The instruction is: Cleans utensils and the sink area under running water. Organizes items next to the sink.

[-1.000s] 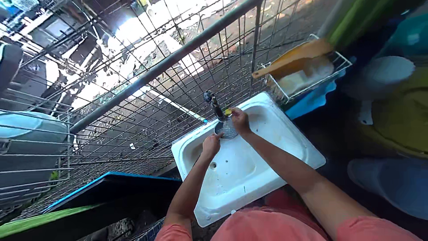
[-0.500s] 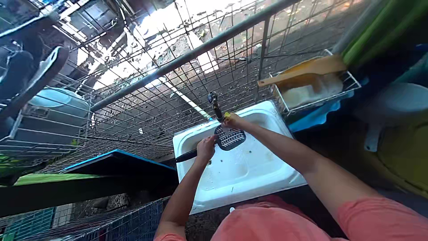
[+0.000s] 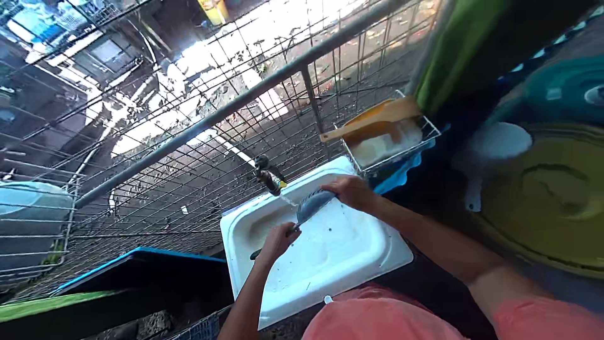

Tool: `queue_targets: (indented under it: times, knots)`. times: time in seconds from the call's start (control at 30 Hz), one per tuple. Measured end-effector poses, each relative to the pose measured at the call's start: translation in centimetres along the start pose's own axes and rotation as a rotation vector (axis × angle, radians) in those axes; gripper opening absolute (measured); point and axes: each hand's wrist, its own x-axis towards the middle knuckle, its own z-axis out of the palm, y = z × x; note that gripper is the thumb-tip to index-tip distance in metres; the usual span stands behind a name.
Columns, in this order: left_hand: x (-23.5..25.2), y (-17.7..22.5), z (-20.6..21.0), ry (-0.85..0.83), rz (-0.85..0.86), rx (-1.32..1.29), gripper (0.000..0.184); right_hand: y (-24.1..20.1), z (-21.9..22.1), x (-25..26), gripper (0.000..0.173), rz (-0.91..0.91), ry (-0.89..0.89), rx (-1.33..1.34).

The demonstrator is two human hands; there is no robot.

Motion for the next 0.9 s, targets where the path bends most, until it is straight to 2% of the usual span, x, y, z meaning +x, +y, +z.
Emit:
queue_targets:
  times: [0.07, 0.13, 0.17, 0.23, 0.3, 0.33, 0.47, 0.57, 0.67, 0.77, 0.83, 0.9]
  knots:
    - [-0.4, 2.6, -0.9, 0.032, 0.201, -0.106, 0.037, 0.7, -2.9, -1.6, 0.028, -0.164, 0.292, -0.05]
    - [0.1, 7.3, -2.5, 0.077, 0.304, -0.091, 0.041, 2.1, -6.5, -2.8, 0.032, -0.173, 0.442, -0.077]
    - [1.0, 9.8, -3.5, 0.107, 0.324, -0.039, 0.042, 2.9, -8.2, -3.3, 0.033, -0.116, 0.481, -0.101]
    - [4.1, 13.9, -4.8, 0.205, 0.366, 0.062, 0.04, 4.1, -11.1, -4.7, 0.043, 0.117, 0.489, -0.15]
    - [9.1, 16.6, -5.2, 0.306, 0.456, 0.128, 0.038, 4.7, -13.1, -6.4, 0.055, 0.379, 0.472, -0.149]
    - [11.8, 17.8, -5.2, 0.331, 0.495, 0.168, 0.036, 4.9, -13.4, -7.4, 0.056, 0.441, 0.505, -0.148]
    - [19.6, 22.2, -4.2, 0.332, 0.498, 0.325, 0.038, 4.4, -11.7, -11.0, 0.045, 0.433, 0.575, -0.079]
    - [22.6, 22.7, -2.8, 0.403, 0.555, 0.346, 0.039, 4.0, -8.2, -12.4, 0.036, 0.438, 0.472, 0.023]
    - [23.3, 22.0, -1.9, 0.504, 0.558, 0.385, 0.04, 2.5, -4.2, -13.2, 0.031, 0.444, 0.223, 0.165]
    - [22.7, 22.0, -2.0, 0.505, 0.531, 0.429, 0.047, 1.0, 0.7, -13.3, 0.028, 0.41, 0.014, 0.364]
    - [22.6, 21.8, -2.0, 0.501, 0.512, 0.457, 0.052, 0.6, 4.2, -12.8, 0.031, 0.491, -0.1, 0.518]
    - [22.3, 21.6, -2.0, 0.486, 0.477, 0.485, 0.057, 1.2, 7.8, -12.1, 0.047, 0.629, -0.228, 0.54]
